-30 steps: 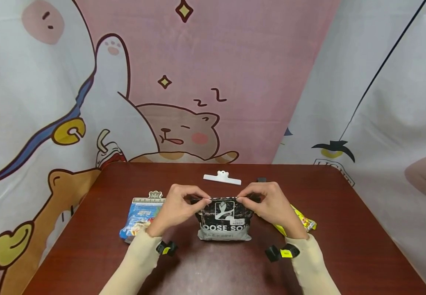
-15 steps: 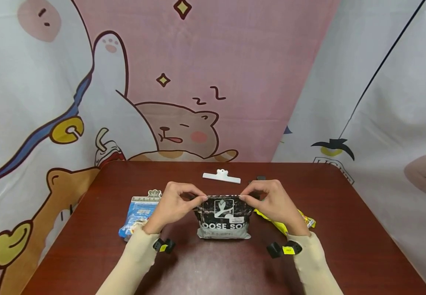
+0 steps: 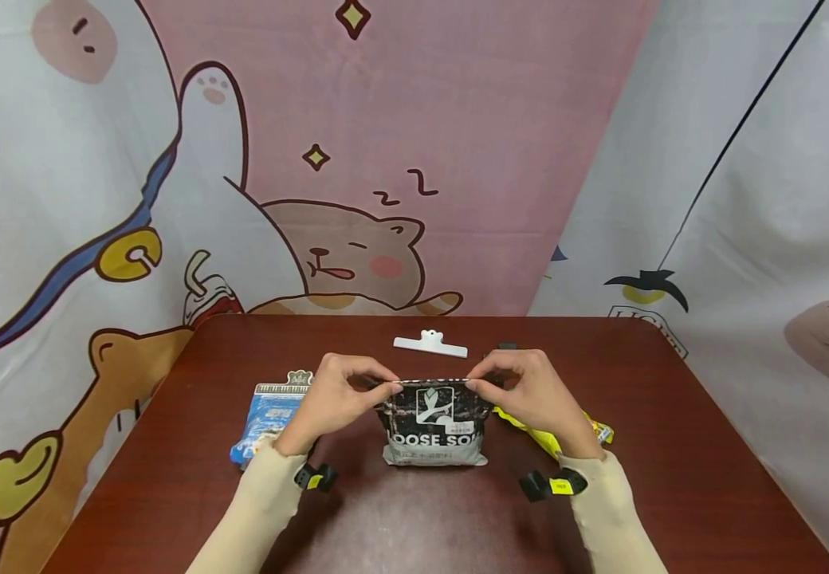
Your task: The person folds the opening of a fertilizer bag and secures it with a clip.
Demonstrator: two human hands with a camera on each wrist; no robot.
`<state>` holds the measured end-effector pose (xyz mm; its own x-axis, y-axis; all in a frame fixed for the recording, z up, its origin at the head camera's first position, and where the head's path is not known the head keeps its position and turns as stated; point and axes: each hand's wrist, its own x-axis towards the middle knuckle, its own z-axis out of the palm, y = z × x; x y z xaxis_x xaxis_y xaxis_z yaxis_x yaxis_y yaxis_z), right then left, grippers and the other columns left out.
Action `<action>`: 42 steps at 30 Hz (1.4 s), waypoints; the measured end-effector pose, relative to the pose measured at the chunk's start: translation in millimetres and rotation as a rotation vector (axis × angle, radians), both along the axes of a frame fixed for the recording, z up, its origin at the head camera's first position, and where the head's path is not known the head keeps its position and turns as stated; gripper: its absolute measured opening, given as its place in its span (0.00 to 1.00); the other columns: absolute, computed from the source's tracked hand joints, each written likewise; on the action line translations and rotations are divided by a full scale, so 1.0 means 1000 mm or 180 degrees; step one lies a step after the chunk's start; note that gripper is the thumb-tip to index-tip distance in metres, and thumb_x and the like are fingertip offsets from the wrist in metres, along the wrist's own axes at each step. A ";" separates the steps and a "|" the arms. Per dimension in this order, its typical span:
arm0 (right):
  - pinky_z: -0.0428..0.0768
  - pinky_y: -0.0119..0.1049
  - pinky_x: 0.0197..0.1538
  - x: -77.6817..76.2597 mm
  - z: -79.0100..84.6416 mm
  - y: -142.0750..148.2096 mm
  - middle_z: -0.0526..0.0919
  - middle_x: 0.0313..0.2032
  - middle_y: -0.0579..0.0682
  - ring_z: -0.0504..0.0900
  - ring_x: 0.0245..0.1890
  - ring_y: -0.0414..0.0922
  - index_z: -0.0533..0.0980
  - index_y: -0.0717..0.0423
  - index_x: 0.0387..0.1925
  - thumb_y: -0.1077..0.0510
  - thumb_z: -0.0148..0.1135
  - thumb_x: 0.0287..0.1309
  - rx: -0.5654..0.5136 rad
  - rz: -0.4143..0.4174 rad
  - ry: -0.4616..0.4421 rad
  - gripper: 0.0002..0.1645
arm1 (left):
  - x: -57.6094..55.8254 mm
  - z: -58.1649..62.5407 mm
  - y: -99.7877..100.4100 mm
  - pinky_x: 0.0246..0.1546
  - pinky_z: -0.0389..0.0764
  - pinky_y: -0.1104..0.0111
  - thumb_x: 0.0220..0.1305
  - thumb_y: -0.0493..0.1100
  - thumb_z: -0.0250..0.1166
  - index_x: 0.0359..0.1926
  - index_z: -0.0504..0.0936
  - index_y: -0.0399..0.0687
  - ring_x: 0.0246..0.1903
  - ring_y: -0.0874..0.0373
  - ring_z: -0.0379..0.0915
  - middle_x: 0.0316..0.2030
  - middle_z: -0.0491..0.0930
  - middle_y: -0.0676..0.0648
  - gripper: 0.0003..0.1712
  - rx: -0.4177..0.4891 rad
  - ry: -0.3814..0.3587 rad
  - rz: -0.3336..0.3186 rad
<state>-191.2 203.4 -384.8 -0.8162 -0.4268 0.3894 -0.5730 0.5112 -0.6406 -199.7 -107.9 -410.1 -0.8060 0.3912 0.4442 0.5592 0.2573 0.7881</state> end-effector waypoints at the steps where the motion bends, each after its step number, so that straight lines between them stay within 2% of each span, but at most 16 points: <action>1: 0.85 0.32 0.33 0.000 0.000 0.001 0.87 0.34 0.34 0.83 0.31 0.34 0.87 0.37 0.36 0.57 0.74 0.60 0.0006 -0.0004 -0.0009 0.07 | 0.000 0.001 -0.001 0.32 0.87 0.66 0.63 0.44 0.74 0.37 0.92 0.58 0.28 0.60 0.86 0.33 0.90 0.56 0.02 -0.0003 0.0012 0.0000; 7: 0.87 0.35 0.38 -0.002 0.000 0.003 0.87 0.33 0.35 0.83 0.31 0.34 0.87 0.38 0.35 0.59 0.74 0.60 -0.0011 -0.0026 0.0014 0.08 | -0.001 0.002 -0.004 0.32 0.87 0.67 0.64 0.42 0.74 0.36 0.92 0.58 0.28 0.62 0.85 0.32 0.90 0.57 0.04 -0.0069 0.0141 0.0068; 14: 0.86 0.33 0.35 -0.001 0.000 0.002 0.87 0.31 0.35 0.83 0.31 0.34 0.88 0.39 0.34 0.60 0.75 0.59 -0.0042 -0.0124 0.0100 0.08 | -0.002 0.001 -0.003 0.29 0.86 0.67 0.64 0.42 0.73 0.35 0.92 0.58 0.26 0.61 0.85 0.31 0.89 0.57 0.04 -0.0062 0.0187 0.0088; 18: 0.86 0.32 0.36 -0.001 -0.001 0.003 0.87 0.31 0.34 0.83 0.30 0.34 0.88 0.39 0.34 0.59 0.75 0.59 -0.0032 -0.0140 0.0081 0.08 | -0.002 0.001 -0.003 0.29 0.86 0.67 0.64 0.42 0.74 0.35 0.92 0.59 0.26 0.59 0.85 0.31 0.90 0.57 0.04 -0.0056 0.0136 0.0101; 24: 0.86 0.32 0.37 -0.002 -0.001 0.007 0.87 0.32 0.36 0.83 0.30 0.34 0.88 0.40 0.35 0.57 0.75 0.59 -0.0045 -0.0083 -0.0016 0.06 | -0.002 0.002 -0.004 0.30 0.86 0.67 0.63 0.44 0.74 0.35 0.92 0.61 0.27 0.62 0.85 0.31 0.89 0.59 0.03 -0.0152 0.0083 0.0127; 32: 0.86 0.36 0.34 -0.003 -0.002 0.013 0.88 0.31 0.38 0.85 0.28 0.37 0.88 0.41 0.35 0.57 0.75 0.59 -0.0115 -0.0174 -0.0159 0.05 | -0.001 0.005 -0.009 0.30 0.87 0.61 0.64 0.42 0.74 0.36 0.92 0.58 0.28 0.56 0.87 0.32 0.90 0.57 0.03 -0.0157 -0.0059 0.0112; 39: 0.85 0.34 0.33 -0.005 -0.002 0.009 0.88 0.31 0.35 0.82 0.29 0.34 0.88 0.39 0.33 0.56 0.76 0.58 -0.0042 -0.0259 0.0112 0.05 | -0.003 0.003 -0.007 0.28 0.85 0.68 0.65 0.43 0.73 0.35 0.92 0.58 0.27 0.59 0.86 0.32 0.90 0.58 0.03 -0.0184 0.0176 0.0244; 42: 0.84 0.34 0.31 -0.005 -0.002 0.009 0.88 0.31 0.34 0.82 0.29 0.34 0.88 0.39 0.33 0.56 0.76 0.58 -0.0027 -0.0300 0.0157 0.05 | -0.003 0.003 -0.006 0.28 0.84 0.69 0.65 0.43 0.73 0.34 0.92 0.59 0.27 0.59 0.86 0.31 0.89 0.59 0.04 -0.0214 0.0179 0.0301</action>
<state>-196.1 212.6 -387.2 -0.8323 -0.3454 0.4336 -0.5535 0.5590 -0.6173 -202.3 -113.9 -407.0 -0.8153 0.3451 0.4651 0.5728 0.3621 0.7354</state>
